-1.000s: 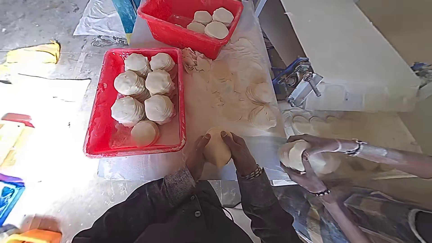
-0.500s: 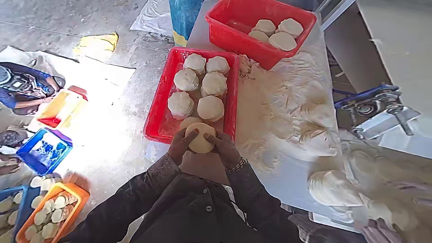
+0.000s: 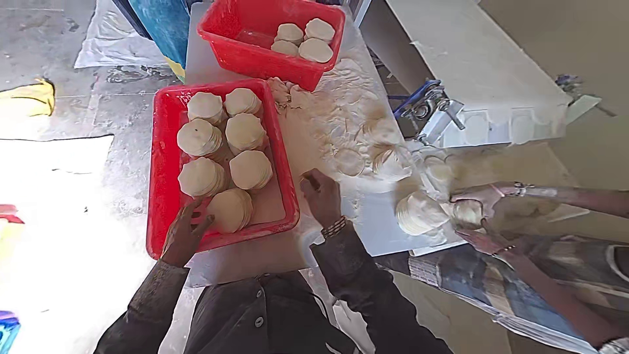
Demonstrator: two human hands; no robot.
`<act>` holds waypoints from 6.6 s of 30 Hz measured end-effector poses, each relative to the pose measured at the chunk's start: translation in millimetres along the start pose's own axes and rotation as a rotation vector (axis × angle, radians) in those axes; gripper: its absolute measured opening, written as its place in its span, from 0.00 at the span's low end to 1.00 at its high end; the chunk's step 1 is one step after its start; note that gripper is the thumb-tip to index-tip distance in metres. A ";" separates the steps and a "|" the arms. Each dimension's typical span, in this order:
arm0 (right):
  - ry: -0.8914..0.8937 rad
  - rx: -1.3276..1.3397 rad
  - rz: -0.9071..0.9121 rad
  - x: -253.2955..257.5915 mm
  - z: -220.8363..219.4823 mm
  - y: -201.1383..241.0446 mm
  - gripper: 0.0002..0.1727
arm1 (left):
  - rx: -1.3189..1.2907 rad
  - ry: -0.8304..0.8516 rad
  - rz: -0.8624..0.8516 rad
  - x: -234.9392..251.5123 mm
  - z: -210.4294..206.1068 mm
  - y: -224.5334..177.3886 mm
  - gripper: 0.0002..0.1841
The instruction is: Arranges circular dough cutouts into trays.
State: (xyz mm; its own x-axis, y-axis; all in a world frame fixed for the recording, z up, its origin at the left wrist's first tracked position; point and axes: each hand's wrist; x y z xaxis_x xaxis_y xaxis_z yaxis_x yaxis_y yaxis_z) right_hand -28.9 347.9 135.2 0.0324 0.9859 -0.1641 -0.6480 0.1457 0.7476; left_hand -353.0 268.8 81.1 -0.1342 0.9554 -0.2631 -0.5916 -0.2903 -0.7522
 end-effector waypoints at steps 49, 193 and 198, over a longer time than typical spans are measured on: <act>0.506 0.096 0.202 -5.4 -104.6 64.5 0.21 | -0.275 -0.141 0.051 -0.4 -17.8 -32.6 0.23; 0.065 -0.247 -0.199 105.7 137.6 -171.0 0.38 | -0.119 -0.503 -0.388 -43.9 -69.6 -109.2 0.32; 0.057 -0.137 -0.117 97.0 136.5 -175.7 0.43 | -0.177 -0.467 -0.507 -52.3 -122.8 -150.6 0.28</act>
State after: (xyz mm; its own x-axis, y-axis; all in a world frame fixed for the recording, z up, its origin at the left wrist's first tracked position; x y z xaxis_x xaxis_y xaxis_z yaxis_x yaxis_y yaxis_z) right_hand 191.9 429.1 75.7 0.0732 0.9560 -0.2841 -0.7399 0.2431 0.6273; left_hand -159.2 255.8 134.0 -0.2263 0.8873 0.4018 -0.5389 0.2296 -0.8105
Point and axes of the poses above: each hand's wrist, its own x-axis towards the middle knuckle, its own z-axis out of the back of the hand, y = z × x, and after that the axes turned 2 degrees about -x, right-handed
